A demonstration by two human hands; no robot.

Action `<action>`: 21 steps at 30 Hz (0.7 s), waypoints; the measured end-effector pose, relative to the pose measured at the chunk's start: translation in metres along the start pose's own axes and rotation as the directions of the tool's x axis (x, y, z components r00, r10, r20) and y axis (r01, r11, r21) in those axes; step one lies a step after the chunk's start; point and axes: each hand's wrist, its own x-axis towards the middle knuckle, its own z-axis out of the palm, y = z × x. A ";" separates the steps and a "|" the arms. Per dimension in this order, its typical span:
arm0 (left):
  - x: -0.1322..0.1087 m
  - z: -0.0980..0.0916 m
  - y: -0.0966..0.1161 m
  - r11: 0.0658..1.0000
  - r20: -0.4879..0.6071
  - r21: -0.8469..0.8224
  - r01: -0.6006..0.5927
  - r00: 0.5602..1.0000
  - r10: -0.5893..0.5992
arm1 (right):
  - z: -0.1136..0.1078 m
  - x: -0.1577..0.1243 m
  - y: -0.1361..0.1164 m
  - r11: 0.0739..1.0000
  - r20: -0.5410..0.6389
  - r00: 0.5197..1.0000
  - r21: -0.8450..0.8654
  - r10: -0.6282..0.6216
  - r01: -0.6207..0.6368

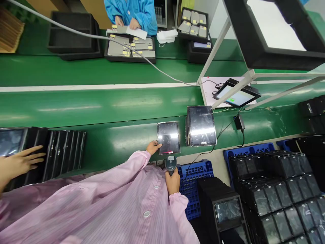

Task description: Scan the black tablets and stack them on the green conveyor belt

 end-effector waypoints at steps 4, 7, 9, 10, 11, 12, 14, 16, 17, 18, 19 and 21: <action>0.006 0.004 -0.003 0.999 -0.016 -0.029 0.045 0.999 -0.046 | 0.002 0.000 -0.002 1.000 -0.009 1.000 -0.012 0.014 -0.014; 0.009 0.005 -0.004 0.996 -0.019 -0.055 0.073 0.997 -0.074 | 0.002 0.000 -0.001 1.000 -0.012 1.000 -0.021 0.016 -0.016; 0.010 0.006 -0.005 0.993 -0.011 -0.076 0.091 0.996 -0.093 | 0.001 0.000 0.000 1.000 -0.014 1.000 -0.022 0.010 -0.010; 0.011 0.006 -0.005 0.991 -0.004 -0.088 0.100 0.995 -0.101 | 0.001 0.000 0.000 1.000 -0.014 1.000 -0.024 0.007 -0.007; 0.012 0.006 -0.005 0.989 0.004 -0.101 0.108 0.994 -0.108 | 0.001 0.000 0.000 1.000 -0.012 1.000 -0.027 0.005 -0.005; 0.012 0.006 -0.006 0.987 0.010 -0.114 0.114 0.994 -0.113 | 0.000 0.000 0.000 1.000 -0.009 1.000 -0.028 0.003 -0.004; 0.012 0.006 -0.006 0.983 0.018 -0.137 0.121 0.993 -0.119 | -0.001 0.000 -0.001 1.000 -0.002 1.000 -0.028 0.003 -0.003; 0.012 0.006 -0.007 0.981 0.019 -0.152 0.121 0.993 -0.120 | -0.002 -0.001 -0.001 0.999 0.003 1.000 -0.034 0.013 -0.013; 0.011 0.006 -0.007 0.980 0.019 -0.157 0.119 0.993 -0.118 | -0.003 -0.001 -0.002 0.999 0.004 1.000 -0.039 0.020 -0.020; 0.010 0.006 -0.007 0.980 0.019 -0.161 0.116 0.993 -0.115 | -0.003 -0.001 -0.002 0.999 0.005 1.000 -0.044 0.025 -0.025; 0.009 0.006 -0.007 0.980 0.019 -0.164 0.113 0.994 -0.111 | -0.004 -0.001 -0.002 0.999 0.007 1.000 -0.045 0.028 -0.028; 0.007 0.007 -0.007 0.979 0.018 -0.173 0.105 0.994 -0.104 | -0.004 -0.001 -0.001 0.999 0.006 1.000 -0.032 0.024 -0.023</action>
